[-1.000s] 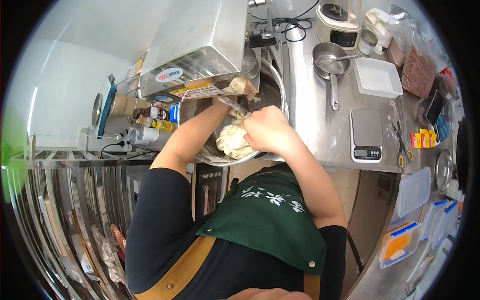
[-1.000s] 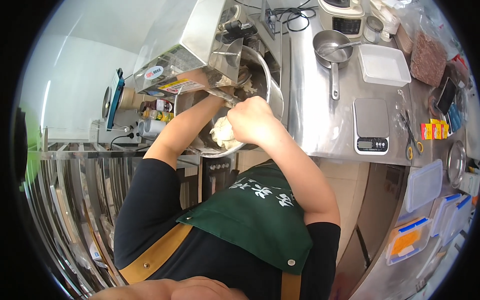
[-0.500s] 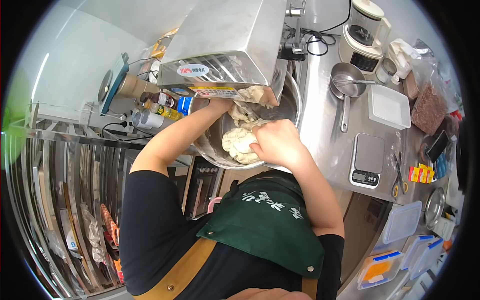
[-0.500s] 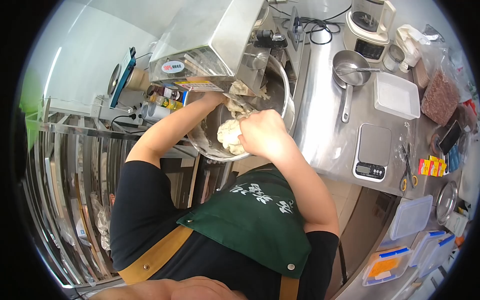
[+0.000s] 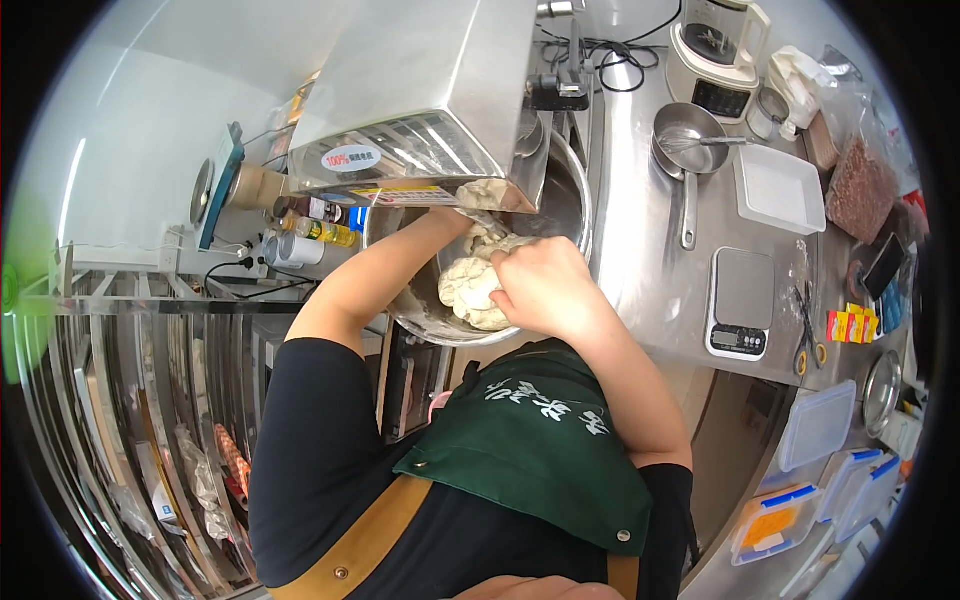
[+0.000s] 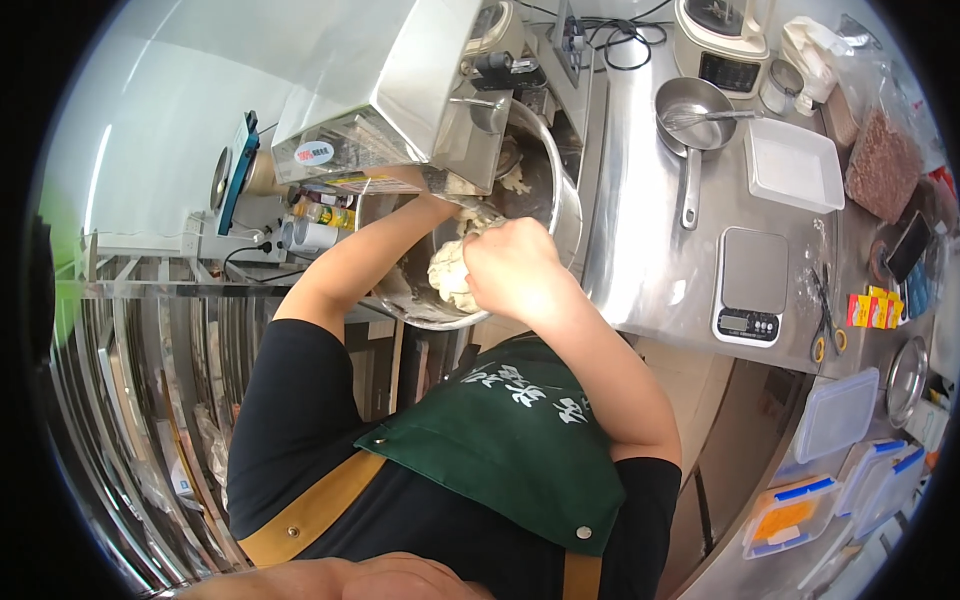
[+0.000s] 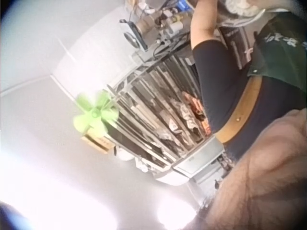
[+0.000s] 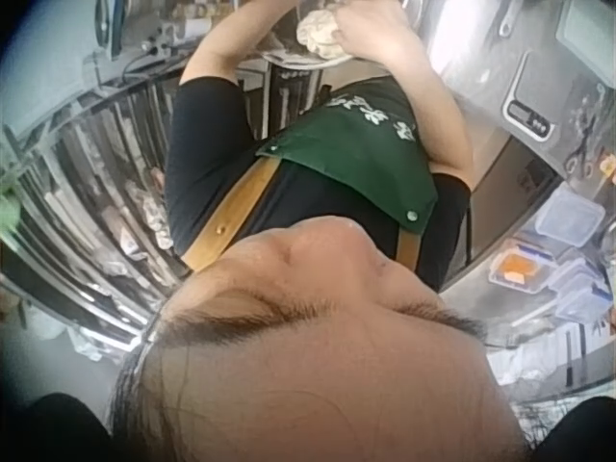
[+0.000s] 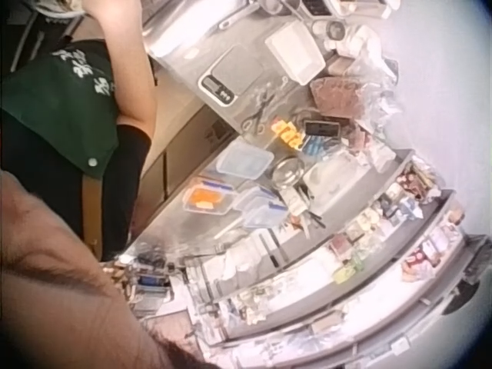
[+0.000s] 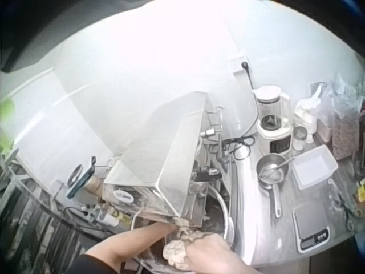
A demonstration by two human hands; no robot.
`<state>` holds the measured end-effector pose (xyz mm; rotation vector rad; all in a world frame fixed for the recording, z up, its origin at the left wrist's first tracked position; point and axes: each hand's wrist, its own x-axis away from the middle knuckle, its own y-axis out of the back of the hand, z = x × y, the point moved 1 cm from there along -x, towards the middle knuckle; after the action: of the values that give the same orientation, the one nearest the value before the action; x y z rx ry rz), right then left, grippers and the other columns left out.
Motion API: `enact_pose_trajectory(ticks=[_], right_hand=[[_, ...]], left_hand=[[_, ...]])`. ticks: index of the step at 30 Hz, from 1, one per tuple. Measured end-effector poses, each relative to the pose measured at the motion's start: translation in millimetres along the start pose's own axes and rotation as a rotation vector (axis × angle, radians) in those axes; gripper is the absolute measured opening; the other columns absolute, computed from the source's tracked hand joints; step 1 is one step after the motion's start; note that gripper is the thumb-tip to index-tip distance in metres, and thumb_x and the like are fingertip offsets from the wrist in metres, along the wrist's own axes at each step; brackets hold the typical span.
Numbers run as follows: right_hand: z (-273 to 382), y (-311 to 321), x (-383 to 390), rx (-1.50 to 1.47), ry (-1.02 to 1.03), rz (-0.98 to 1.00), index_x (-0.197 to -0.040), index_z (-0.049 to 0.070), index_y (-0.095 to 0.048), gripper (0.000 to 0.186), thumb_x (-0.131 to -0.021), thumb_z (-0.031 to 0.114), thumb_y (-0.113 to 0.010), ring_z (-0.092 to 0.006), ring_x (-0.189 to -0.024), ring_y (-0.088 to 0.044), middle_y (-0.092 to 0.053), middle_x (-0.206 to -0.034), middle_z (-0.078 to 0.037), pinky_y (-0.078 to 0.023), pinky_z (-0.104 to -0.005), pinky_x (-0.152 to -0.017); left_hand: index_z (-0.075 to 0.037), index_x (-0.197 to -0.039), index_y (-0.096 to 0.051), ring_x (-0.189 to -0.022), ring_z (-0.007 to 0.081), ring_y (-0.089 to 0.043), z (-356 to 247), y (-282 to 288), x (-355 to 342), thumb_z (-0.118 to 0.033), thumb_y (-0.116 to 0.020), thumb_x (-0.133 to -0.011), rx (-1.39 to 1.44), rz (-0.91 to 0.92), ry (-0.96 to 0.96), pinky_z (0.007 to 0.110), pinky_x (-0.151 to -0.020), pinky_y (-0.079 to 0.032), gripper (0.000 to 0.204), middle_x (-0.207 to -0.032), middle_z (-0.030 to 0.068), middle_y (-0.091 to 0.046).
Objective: The person handles steamer liners, operates a commercial dough mixer, and kneads the resulting dough on a stainless steel prep table.
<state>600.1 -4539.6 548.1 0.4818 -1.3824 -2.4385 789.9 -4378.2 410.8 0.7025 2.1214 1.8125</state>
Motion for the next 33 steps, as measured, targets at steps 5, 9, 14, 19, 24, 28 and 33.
enact_pose_trajectory(ticks=[5,9,14,19,24,28,33], right_hand=[[-1.2,-0.1,0.8,-0.016,0.007,-0.011,-0.077,0.002,-0.059,0.024,-0.066,0.024,-0.062,-0.0262,-0.061,-0.06,-0.059,-0.06,-0.011,-0.046,-0.0362,-0.053],[-2.1,-0.3,1.2,-0.015,-0.005,-0.01,-0.08,0.002,-0.059,0.025,-0.066,0.023,-0.062,-0.0262,-0.061,-0.06,-0.059,-0.06,-0.011,-0.046,-0.0364,-0.053],[-1.7,-0.5,-0.6,-0.023,0.019,-0.019,-0.081,0.002,-0.059,0.026,-0.066,0.023,-0.062,-0.0262,-0.061,-0.06,-0.059,-0.06,-0.011,-0.046,-0.0363,-0.054],[0.7,-0.1,-0.4,-0.012,0.014,0.002,-0.083,0.003,-0.059,0.027,-0.066,0.024,-0.062,-0.0259,-0.06,-0.06,-0.059,-0.061,-0.011,-0.046,-0.0364,-0.054],[1.1,0.2,0.8,0.005,0.005,-0.033,-0.083,0.004,-0.059,0.027,-0.067,0.026,-0.061,-0.0265,-0.059,-0.059,-0.058,-0.059,-0.011,-0.046,-0.0371,-0.054],[2.1,0.1,0.3,0.003,0.038,-0.045,-0.08,0.004,-0.058,0.026,-0.067,0.026,-0.062,-0.0266,-0.059,-0.059,-0.058,-0.059,-0.011,-0.046,-0.037,-0.053],[5.1,3.0,0.0,0.066,0.014,-0.004,-0.085,0.001,-0.059,0.029,-0.069,0.025,-0.059,-0.0259,-0.061,-0.061,-0.061,-0.063,-0.011,-0.047,-0.0357,-0.055]], left_hand=[[-0.008,-0.1,-0.056,-0.096,0.0285,-0.052,3.6,-3.9,-0.5,-0.03,-0.051,-0.076,-0.017,0.019,0.027,0.038,-0.085,-0.038,0.033,-0.102,0.0108,-0.057],[-0.007,-0.1,-0.056,-0.096,0.0287,-0.052,5.9,4.3,1.5,-0.03,-0.052,-0.075,-0.021,0.04,0.017,0.038,-0.084,-0.038,0.034,-0.102,0.0111,-0.057],[-0.007,-0.1,-0.056,-0.095,0.0289,-0.052,8.3,17.3,-5.0,-0.028,-0.053,-0.074,-0.04,0.081,-0.022,0.038,-0.084,-0.039,0.034,-0.101,0.0116,-0.057],[-0.007,-0.1,-0.056,-0.095,0.0291,-0.053,7.7,16.9,-7.6,-0.027,-0.054,-0.073,-0.076,0.096,-0.043,0.038,-0.083,-0.039,0.034,-0.101,0.0121,-0.057],[-0.007,-0.1,-0.056,-0.095,0.0293,-0.053,11.6,32.5,11.1,-0.026,-0.055,-0.072,-0.143,0.08,-0.102,0.038,-0.083,-0.04,0.034,-0.101,0.0125,-0.057],[-0.006,-0.1,-0.056,-0.094,0.0295,-0.053,0.9,69.4,40.1,-0.025,-0.056,-0.072,-0.18,0.061,-0.128,0.038,-0.082,-0.04,0.034,-0.101,0.0129,-0.057],[-0.001,-0.09,-0.058,-0.089,0.0327,-0.054,-35.5,142.2,104.7,-0.014,-0.062,-0.061,-0.201,0.019,-0.099,0.039,-0.077,-0.042,0.032,-0.094,0.0193,-0.057]])
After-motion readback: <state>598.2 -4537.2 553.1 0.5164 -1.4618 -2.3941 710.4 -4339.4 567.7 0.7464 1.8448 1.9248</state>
